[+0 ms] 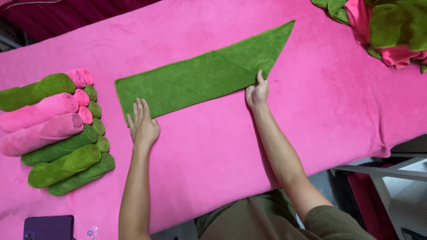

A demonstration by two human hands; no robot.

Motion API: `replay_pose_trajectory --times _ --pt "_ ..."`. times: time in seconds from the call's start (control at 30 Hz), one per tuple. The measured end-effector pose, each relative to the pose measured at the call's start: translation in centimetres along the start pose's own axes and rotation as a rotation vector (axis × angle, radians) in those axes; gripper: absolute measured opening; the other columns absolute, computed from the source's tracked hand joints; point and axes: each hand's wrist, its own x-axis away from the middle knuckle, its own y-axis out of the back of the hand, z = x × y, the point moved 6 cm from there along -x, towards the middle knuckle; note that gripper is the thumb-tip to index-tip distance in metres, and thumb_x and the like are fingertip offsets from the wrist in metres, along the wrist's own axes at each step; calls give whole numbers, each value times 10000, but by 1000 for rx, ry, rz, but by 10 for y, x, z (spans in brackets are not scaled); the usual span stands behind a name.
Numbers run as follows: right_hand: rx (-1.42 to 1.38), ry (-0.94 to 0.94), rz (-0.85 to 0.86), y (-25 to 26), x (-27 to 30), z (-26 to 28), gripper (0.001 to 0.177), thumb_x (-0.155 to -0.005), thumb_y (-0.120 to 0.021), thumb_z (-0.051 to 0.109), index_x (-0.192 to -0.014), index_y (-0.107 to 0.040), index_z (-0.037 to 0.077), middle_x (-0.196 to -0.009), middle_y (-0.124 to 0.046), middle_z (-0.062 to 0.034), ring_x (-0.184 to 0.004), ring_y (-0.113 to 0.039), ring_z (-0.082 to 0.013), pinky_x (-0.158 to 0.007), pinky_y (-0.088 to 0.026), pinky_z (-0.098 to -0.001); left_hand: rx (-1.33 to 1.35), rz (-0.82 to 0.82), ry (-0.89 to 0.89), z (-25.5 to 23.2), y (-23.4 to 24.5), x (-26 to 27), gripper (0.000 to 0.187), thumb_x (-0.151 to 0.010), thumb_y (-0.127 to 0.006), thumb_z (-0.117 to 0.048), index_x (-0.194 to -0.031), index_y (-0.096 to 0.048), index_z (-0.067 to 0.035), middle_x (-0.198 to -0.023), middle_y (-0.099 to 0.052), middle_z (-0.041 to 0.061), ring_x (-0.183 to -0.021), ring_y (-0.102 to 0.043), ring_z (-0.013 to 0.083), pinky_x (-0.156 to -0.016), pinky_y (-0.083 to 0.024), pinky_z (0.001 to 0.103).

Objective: Folding and rolling towels into decorative shapes on a treatment table

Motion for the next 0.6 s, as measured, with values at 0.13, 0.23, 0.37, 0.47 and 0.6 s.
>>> replay_pose_trajectory --times 0.13,0.23,0.37,0.47,0.6 --pt "22 16 32 -16 7 5 338 -1017 -742 244 -1278 -643 53 -1249 -727 -221 -1155 -736 -378 -1069 -603 -535 63 -101 34 4 -3 1 796 -931 -472 -65 -1700 -264 -85 -1771 -165 179 -1628 -154 378 -1275 -87 643" --pt "38 21 39 -21 13 6 341 -1021 -729 268 -1239 -639 22 -1211 -727 -244 -1106 -744 -374 -1049 -609 -540 109 -144 59 6 -1 6 729 -974 -415 -65 -1692 -305 -123 -1767 -190 158 -1630 -155 355 -1288 -58 604" --pt "102 61 9 -23 12 6 359 -1018 -718 331 -1202 -626 37 -1147 -735 -221 -1046 -755 -342 -987 -632 -508 153 -197 -5 16 -5 7 631 -1015 -369 -141 -1645 -400 -152 -1750 -252 150 -1620 -190 350 -1286 -81 588" --pt "180 135 -23 -11 -16 11 375 -1007 -721 358 -1147 -612 27 -1050 -743 -225 -945 -769 -329 -911 -657 -489 151 -267 -135 23 -11 5 583 -996 -386 -153 -1559 -530 -110 -1708 -355 158 -1600 -251 361 -1283 -137 570" --pt "263 132 -31 -72 26 59 428 -989 -660 427 -1136 -665 26 -1006 -757 -155 -916 -777 -279 -891 -665 -445 228 -224 -368 -14 9 38 668 -905 -453 -48 -1568 -530 -84 -1661 -442 154 -1564 -309 415 -1240 -270 598"
